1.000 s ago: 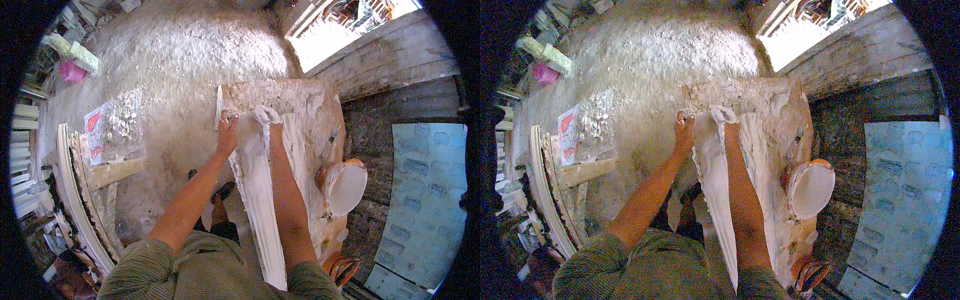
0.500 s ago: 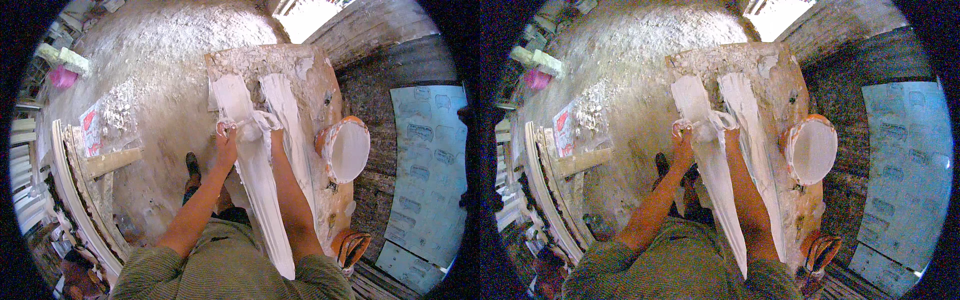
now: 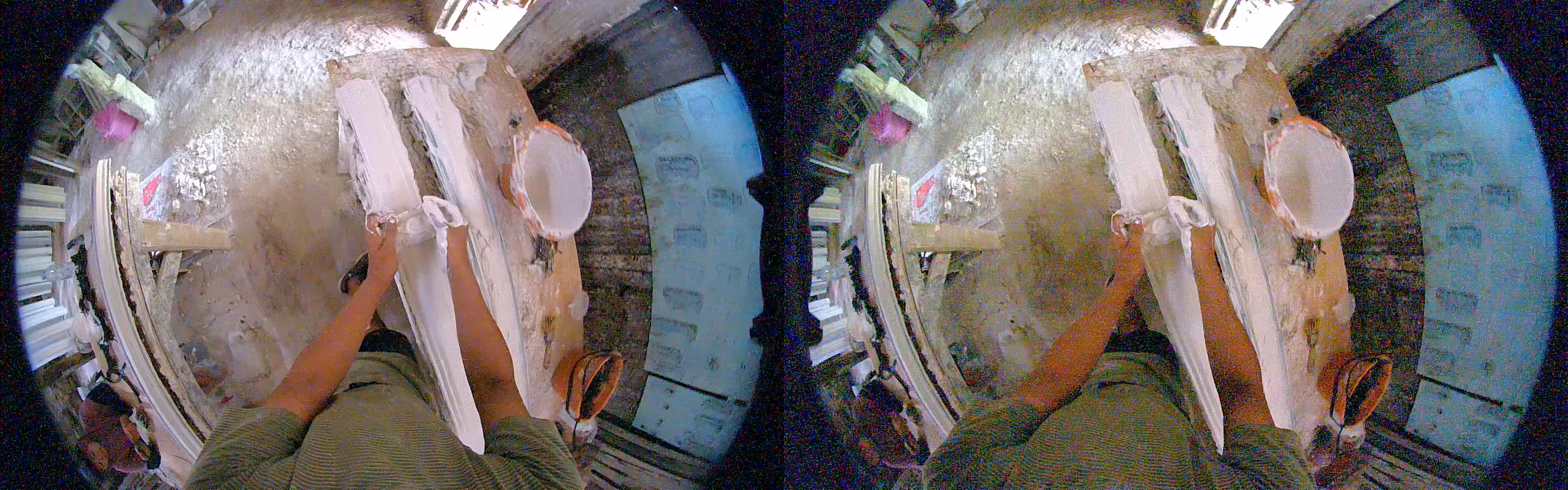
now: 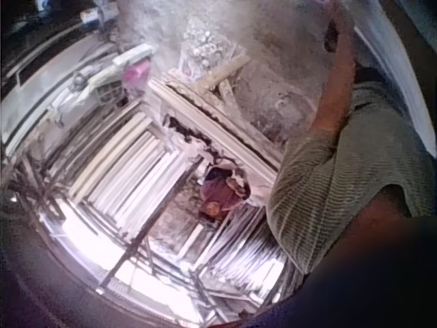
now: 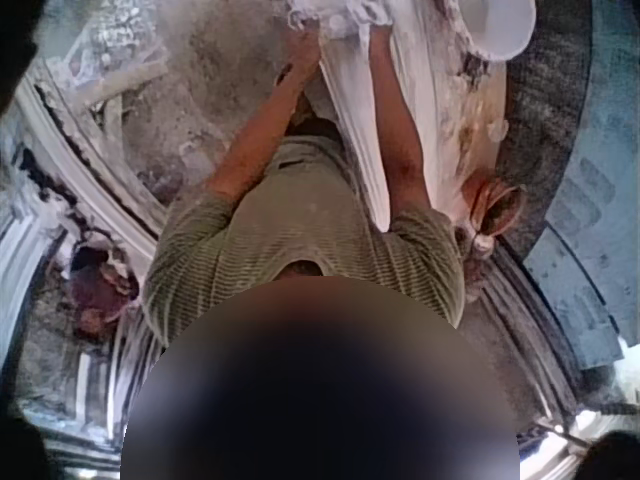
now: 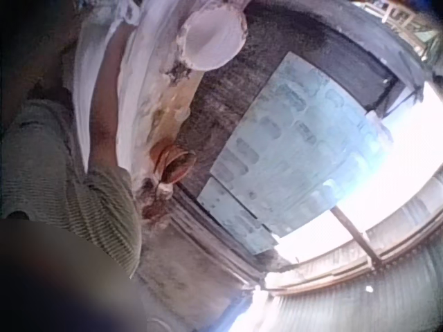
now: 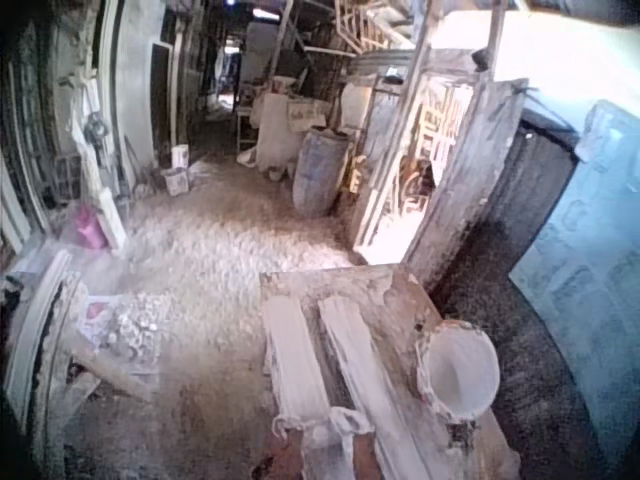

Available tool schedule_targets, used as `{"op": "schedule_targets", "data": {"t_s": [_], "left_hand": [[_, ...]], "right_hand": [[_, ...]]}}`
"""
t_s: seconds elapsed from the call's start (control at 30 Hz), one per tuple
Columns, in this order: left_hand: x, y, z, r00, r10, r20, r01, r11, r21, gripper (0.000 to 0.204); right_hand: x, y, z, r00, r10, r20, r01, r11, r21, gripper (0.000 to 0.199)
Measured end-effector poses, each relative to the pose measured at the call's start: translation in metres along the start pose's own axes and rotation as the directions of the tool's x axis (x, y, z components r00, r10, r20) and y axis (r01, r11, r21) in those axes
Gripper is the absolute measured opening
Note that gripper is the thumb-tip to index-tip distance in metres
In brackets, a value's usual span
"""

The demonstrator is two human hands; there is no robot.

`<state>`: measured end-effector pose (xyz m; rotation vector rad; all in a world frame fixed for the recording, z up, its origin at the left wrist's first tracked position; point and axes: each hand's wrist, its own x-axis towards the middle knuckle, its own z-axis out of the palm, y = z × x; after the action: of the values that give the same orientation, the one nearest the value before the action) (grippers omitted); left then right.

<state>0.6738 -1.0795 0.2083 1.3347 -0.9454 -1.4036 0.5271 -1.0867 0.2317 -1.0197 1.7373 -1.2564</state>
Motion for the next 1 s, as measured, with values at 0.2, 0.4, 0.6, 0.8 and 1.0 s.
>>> {"op": "schedule_targets", "data": {"t_s": [0.2, 0.4, 0.6, 0.8, 1.0], "left_hand": [[-0.088, -0.037, 0.011, 1.000, 0.006, -0.009, -0.006, 1.000, 0.000, 0.048], [-0.182, -0.064, 0.016, 0.998, 0.055, 0.013, -0.055, 0.998, -0.005, 0.031], [-0.288, -0.102, 0.028, 1.000, -0.012, 0.012, 0.014, 0.971, -0.237, 0.025], [-0.395, -0.121, 0.024, 0.991, 0.115, 0.068, -0.106, 0.988, -0.113, 0.021], [-0.515, -0.152, 0.033, 0.995, 0.100, 0.003, -0.100, 0.995, -0.009, 0.036]], "right_hand": [[-0.084, 0.027, -0.044, 0.997, 0.067, -0.034, -0.064, 0.995, 0.081, 0.022], [-0.168, 0.047, -0.088, 0.997, -0.052, -0.049, 0.053, 0.998, 0.016, 0.022], [-0.264, 0.060, -0.136, 0.997, 0.029, -0.075, -0.028, 0.999, 0.018, 0.020], [-0.357, 0.098, -0.189, 0.997, -0.011, -0.072, 0.011, 1.000, -0.006, 0.020], [-0.465, 0.133, -0.247, 0.991, -0.099, -0.093, 0.095, 0.994, -0.048, 0.020]]}}
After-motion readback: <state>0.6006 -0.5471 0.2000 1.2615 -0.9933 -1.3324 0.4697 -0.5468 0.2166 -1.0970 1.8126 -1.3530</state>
